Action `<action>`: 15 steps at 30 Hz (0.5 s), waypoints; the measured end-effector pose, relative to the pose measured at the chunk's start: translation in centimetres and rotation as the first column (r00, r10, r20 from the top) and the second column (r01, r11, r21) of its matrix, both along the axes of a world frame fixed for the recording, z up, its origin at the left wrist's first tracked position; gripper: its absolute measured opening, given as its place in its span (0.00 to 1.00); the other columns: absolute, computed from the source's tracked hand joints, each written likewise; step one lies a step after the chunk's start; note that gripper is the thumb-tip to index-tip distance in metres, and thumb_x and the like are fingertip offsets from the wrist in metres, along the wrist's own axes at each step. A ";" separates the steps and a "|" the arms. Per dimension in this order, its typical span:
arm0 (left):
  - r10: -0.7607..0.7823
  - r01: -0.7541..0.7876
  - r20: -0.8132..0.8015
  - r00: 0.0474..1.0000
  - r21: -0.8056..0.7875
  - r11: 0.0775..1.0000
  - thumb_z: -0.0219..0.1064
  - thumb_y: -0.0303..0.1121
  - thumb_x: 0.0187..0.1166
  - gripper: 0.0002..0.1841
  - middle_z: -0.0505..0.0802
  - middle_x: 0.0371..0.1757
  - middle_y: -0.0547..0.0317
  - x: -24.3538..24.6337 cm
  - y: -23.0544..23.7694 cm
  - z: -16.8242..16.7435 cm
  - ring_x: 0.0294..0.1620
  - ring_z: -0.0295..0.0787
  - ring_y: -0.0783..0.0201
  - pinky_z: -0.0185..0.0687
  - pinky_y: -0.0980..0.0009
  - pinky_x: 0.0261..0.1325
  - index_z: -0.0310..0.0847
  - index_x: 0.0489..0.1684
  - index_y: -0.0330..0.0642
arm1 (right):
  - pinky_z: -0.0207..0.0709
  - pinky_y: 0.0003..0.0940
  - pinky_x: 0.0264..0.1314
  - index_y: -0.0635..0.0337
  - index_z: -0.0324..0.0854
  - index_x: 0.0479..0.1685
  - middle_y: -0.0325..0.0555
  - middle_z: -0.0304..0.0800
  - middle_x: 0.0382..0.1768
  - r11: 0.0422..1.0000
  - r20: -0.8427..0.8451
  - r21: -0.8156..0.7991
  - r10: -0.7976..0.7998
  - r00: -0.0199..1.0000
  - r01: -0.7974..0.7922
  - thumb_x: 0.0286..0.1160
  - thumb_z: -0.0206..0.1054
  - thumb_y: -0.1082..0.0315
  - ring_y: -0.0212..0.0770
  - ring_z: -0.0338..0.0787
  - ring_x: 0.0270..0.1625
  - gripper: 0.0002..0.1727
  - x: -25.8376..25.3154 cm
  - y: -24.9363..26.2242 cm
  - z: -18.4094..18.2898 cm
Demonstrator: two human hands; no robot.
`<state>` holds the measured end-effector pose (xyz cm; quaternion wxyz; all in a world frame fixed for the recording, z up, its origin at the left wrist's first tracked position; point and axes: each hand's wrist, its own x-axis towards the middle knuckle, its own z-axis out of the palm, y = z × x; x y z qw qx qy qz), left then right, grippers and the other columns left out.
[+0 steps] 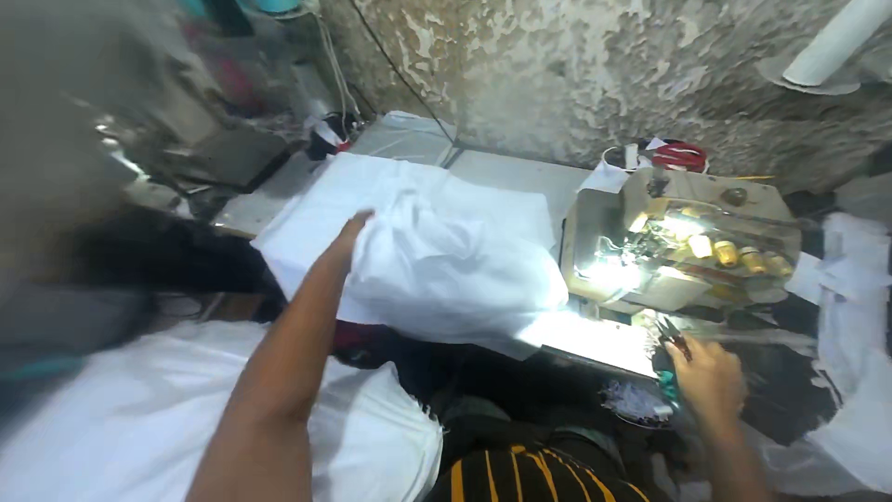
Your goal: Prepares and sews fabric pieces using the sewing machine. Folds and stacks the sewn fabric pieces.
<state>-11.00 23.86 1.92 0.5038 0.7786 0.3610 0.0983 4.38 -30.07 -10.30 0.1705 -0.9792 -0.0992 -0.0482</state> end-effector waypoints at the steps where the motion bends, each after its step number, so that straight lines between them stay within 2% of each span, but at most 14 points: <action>1: 0.109 -0.113 -0.058 0.992 -0.062 0.992 0.45 0.39 0.95 0.23 0.82 0.70 0.35 -1.6 0.6 -2.7 0.67 0.81 0.48 0.75 0.48 0.70 0.69 0.79 0.31 | 0.66 0.78 0.68 0.66 0.83 0.71 0.78 0.81 0.67 0.999 -0.003 -0.036 -0.013 1.000 0.012 0.85 0.65 0.59 0.82 0.76 0.72 0.23 -0.1 0.2 -0.4; 2: 0.184 -0.197 -0.107 0.977 -0.133 0.971 0.45 0.43 0.95 0.25 0.84 0.65 0.34 -3.1 1.1 -5.0 0.60 0.82 0.46 0.77 0.45 0.62 0.71 0.76 0.31 | 0.63 0.80 0.68 0.66 0.82 0.72 0.77 0.80 0.69 0.999 0.024 -0.044 0.006 1.000 -0.005 0.85 0.65 0.60 0.83 0.74 0.74 0.24 -0.3 0.9 -0.4; 4: 0.249 -0.269 -0.109 0.962 -0.244 0.932 0.42 0.46 0.96 0.26 0.86 0.65 0.37 -5.7 1.0 -8.1 0.58 0.85 0.48 0.79 0.47 0.59 0.73 0.76 0.36 | 0.66 0.80 0.66 0.68 0.84 0.68 0.75 0.83 0.67 0.990 0.166 -0.016 0.138 0.976 -0.138 0.83 0.65 0.61 0.81 0.78 0.71 0.22 -1.1 3.0 0.1; 6: 0.287 -0.280 -0.023 0.958 -0.299 0.912 0.47 0.41 0.95 0.22 0.86 0.65 0.41 -7.6 0.4 -9.8 0.56 0.86 0.54 0.81 0.52 0.58 0.73 0.78 0.39 | 0.76 0.73 0.62 0.69 0.89 0.60 0.72 0.89 0.58 0.932 0.289 0.063 0.326 0.900 -0.357 0.82 0.66 0.63 0.76 0.87 0.61 0.19 -1.9 6.9 1.6; 8: 0.309 -0.286 0.017 0.951 -0.338 0.897 0.53 0.33 0.92 0.20 0.84 0.69 0.40 -8.9 0.1 -10.5 0.58 0.85 0.52 0.80 0.51 0.59 0.70 0.80 0.39 | 0.81 0.66 0.58 0.67 0.91 0.55 0.67 0.92 0.53 0.826 0.288 0.214 0.457 0.841 -0.522 0.82 0.66 0.64 0.69 0.92 0.56 0.16 -2.6 11.8 3.3; 9: 0.296 -0.275 0.008 0.955 -0.343 0.898 0.55 0.30 0.90 0.20 0.84 0.68 0.39 -9.4 0.0 -10.7 0.58 0.85 0.50 0.81 0.49 0.59 0.70 0.79 0.39 | 0.81 0.63 0.59 0.67 0.91 0.55 0.66 0.92 0.53 0.769 0.250 0.303 0.506 0.826 -0.563 0.82 0.65 0.64 0.66 0.92 0.56 0.16 -2.7 14.2 4.0; 11: 0.213 -0.211 -0.036 0.976 -0.383 0.899 0.57 0.28 0.87 0.24 0.83 0.68 0.37 -10.5 0.2 -11.2 0.61 0.84 0.46 0.80 0.44 0.59 0.65 0.83 0.40 | 0.79 0.61 0.63 0.66 0.87 0.63 0.64 0.90 0.57 0.708 0.065 0.449 0.582 0.810 -0.545 0.87 0.60 0.66 0.61 0.90 0.59 0.17 -1.8 18.3 4.8; 13: 0.160 -0.178 -0.079 0.984 -0.404 0.897 0.58 0.29 0.86 0.29 0.83 0.68 0.34 -11.2 -0.1 -11.3 0.62 0.85 0.43 0.82 0.43 0.59 0.57 0.87 0.43 | 0.78 0.56 0.64 0.62 0.81 0.71 0.60 0.87 0.63 0.712 -0.171 0.547 0.610 0.774 -0.441 0.93 0.53 0.64 0.55 0.88 0.61 0.19 0.1 22.0 4.9; 15: 0.179 -0.190 -0.065 0.982 -0.386 0.903 0.61 0.27 0.85 0.32 0.81 0.71 0.33 -11.4 -0.9 -10.8 0.65 0.83 0.41 0.81 0.44 0.62 0.53 0.88 0.41 | 0.75 0.55 0.66 0.62 0.81 0.71 0.59 0.87 0.63 0.714 -0.325 0.614 0.617 0.717 -0.337 0.95 0.49 0.62 0.52 0.86 0.62 0.20 1.9 25.2 4.4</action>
